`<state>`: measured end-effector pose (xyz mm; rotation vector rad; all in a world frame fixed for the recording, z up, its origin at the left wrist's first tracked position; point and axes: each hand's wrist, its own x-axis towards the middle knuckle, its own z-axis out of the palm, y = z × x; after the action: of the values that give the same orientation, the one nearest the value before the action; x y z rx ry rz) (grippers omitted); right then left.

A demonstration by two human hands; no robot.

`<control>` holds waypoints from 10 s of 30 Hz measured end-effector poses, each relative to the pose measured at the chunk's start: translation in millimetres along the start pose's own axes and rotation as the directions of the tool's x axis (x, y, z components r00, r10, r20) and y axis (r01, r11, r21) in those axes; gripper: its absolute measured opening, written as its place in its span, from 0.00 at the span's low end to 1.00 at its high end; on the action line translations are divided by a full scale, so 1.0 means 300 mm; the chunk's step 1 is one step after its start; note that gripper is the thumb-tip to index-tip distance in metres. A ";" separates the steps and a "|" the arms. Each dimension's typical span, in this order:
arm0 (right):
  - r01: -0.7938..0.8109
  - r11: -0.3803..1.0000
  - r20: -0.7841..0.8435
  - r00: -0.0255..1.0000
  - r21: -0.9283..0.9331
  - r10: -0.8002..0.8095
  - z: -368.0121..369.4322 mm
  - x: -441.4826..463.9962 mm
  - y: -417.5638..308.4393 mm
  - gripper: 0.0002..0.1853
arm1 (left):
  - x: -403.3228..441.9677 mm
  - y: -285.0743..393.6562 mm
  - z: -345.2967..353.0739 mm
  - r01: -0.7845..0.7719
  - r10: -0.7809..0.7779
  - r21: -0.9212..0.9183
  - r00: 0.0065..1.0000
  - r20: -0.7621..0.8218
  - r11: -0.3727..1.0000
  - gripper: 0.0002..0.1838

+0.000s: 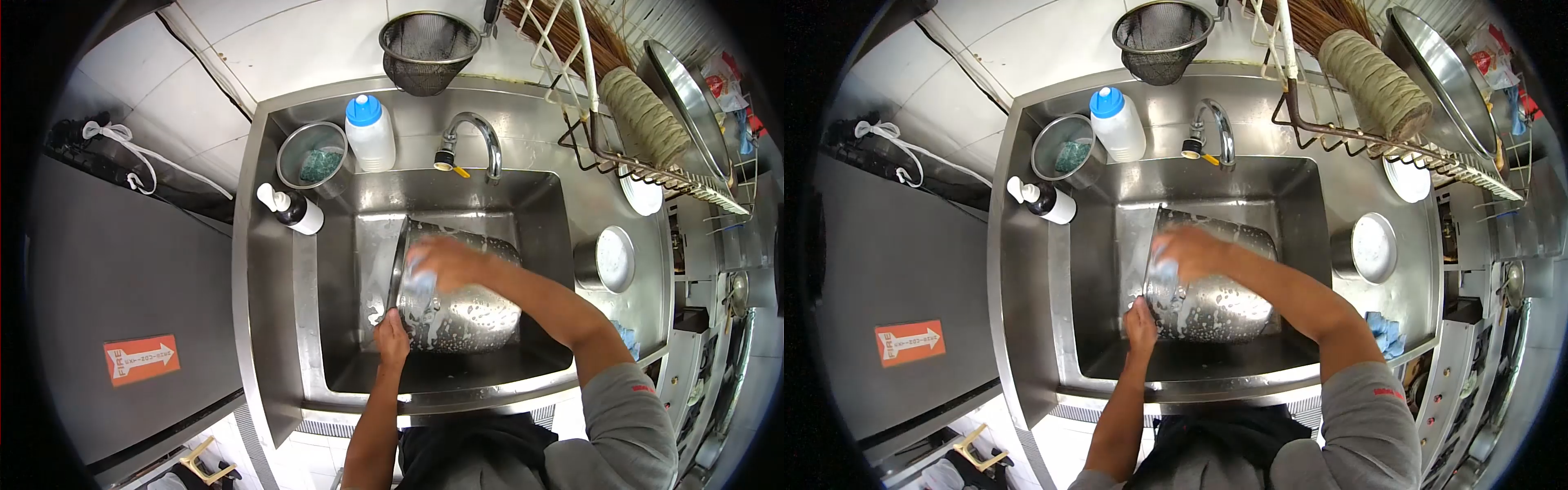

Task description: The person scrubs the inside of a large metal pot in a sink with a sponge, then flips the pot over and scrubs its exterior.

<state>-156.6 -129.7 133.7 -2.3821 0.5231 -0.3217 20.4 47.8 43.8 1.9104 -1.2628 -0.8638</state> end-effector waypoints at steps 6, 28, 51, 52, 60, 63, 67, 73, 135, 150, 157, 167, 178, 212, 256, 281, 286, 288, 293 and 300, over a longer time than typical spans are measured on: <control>0.090 0.992 -0.026 0.995 -0.089 -0.092 0.041 -0.021 -0.062 0.12 | -0.024 0.002 0.023 -0.019 0.016 -0.030 0.996 -0.091 0.999 0.26; -0.660 0.744 -0.083 0.740 0.102 0.668 0.181 0.009 0.398 0.32 | 0.080 0.156 0.006 0.015 -0.014 0.305 1.000 -0.007 0.952 0.25; -0.592 0.804 -0.699 0.596 -0.051 0.394 0.472 -0.647 -0.215 0.17 | 0.123 0.016 0.051 -0.153 0.162 0.118 0.985 -0.068 0.981 0.25; -0.767 0.640 -0.805 0.357 0.036 0.473 0.456 -0.709 -0.200 0.19 | 0.124 0.029 0.064 -0.156 0.173 0.165 0.980 -0.100 0.974 0.25; -0.863 0.505 -0.973 0.135 -0.022 0.187 -0.036 -0.842 -0.330 0.19 | 0.118 0.096 0.141 -0.146 0.152 0.044 0.971 -0.184 0.988 0.25; -0.926 0.338 -0.938 -0.046 0.169 0.344 -0.187 -0.977 -0.114 0.18 | 0.143 0.088 0.166 -0.105 0.119 0.087 0.978 -0.172 0.991 0.25; -0.965 0.022 -0.619 -0.151 0.262 0.771 -0.271 -1.027 0.027 0.25 | 0.153 0.121 0.163 -0.069 0.072 0.027 0.984 -0.160 0.997 0.25; -0.997 -0.065 -0.550 -0.037 -0.031 0.834 -0.202 -1.164 0.285 0.31 | 0.126 0.189 0.150 -0.107 0.107 0.016 0.969 -0.222 0.994 0.24; -0.633 0.710 -0.663 0.678 -0.308 0.317 0.203 -0.264 0.093 0.24 | 0.127 0.238 0.179 0.020 -0.014 0.022 0.974 -0.228 1.000 0.23; -0.495 0.782 -0.606 0.771 -0.379 0.194 0.137 -0.356 0.272 0.17 | 0.089 0.203 0.180 0.058 -0.055 0.011 0.980 -0.193 0.998 0.20; -0.397 0.884 -0.579 0.792 -0.246 0.195 0.161 -0.276 0.113 0.24 | 0.062 0.244 0.159 0.166 -0.173 -0.072 0.980 -0.100 0.984 0.20; -0.404 0.832 -0.552 0.821 -0.380 0.146 0.171 -0.267 0.195 0.24 | -0.080 0.129 0.199 0.002 0.003 0.027 0.987 -0.159 1.000 0.20; -0.613 0.750 -0.554 0.725 -0.248 0.409 0.200 -0.268 0.244 0.22 | -0.078 0.029 0.147 -0.140 0.142 0.033 0.987 -0.078 0.990 0.17; -0.841 0.538 -0.290 0.503 0.053 0.814 0.198 -0.009 0.310 0.24 | 0.010 -0.014 0.099 -0.170 0.174 -0.056 0.980 0.094 0.984 0.20; -0.334 0.903 -0.523 0.839 -0.271 0.153 0.094 -0.186 -0.030 0.09 | 0.162 0.122 0.153 -0.109 0.134 -0.084 0.913 0.384 0.990 0.15; -0.333 0.940 -0.619 0.755 -0.075 0.217 0.333 -0.253 -0.007 0.11 | 0.078 0.080 0.104 0.101 -0.068 -0.111 0.962 0.265 0.989 0.17; -0.874 0.396 -0.712 0.087 0.282 0.697 0.217 -0.741 0.114 0.11 | 0.087 0.028 0.165 -0.047 0.068 -0.194 0.993 0.100 0.980 0.18; -0.899 0.412 -0.777 0.152 0.148 0.611 0.222 -0.704 0.027 0.10 | 0.082 0.059 0.160 -0.091 0.105 -0.159 0.991 0.081 0.983 0.18; -0.566 0.798 -0.769 0.598 -0.206 0.227 0.399 -0.423 -0.172 0.14 | 0.088 0.050 0.154 -0.063 0.072 -0.078 0.991 0.114 0.995 0.19; -0.917 0.380 -0.798 0.137 0.121 0.587 0.266 -0.738 -0.121 0.14 | -0.025 0.037 0.114 -0.090 0.093 -0.036 0.992 0.084 0.995 0.20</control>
<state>-314.6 39.6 78.1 -1.7698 2.3869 -0.7475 -15.3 45.4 35.4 1.7929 -1.3677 -0.9207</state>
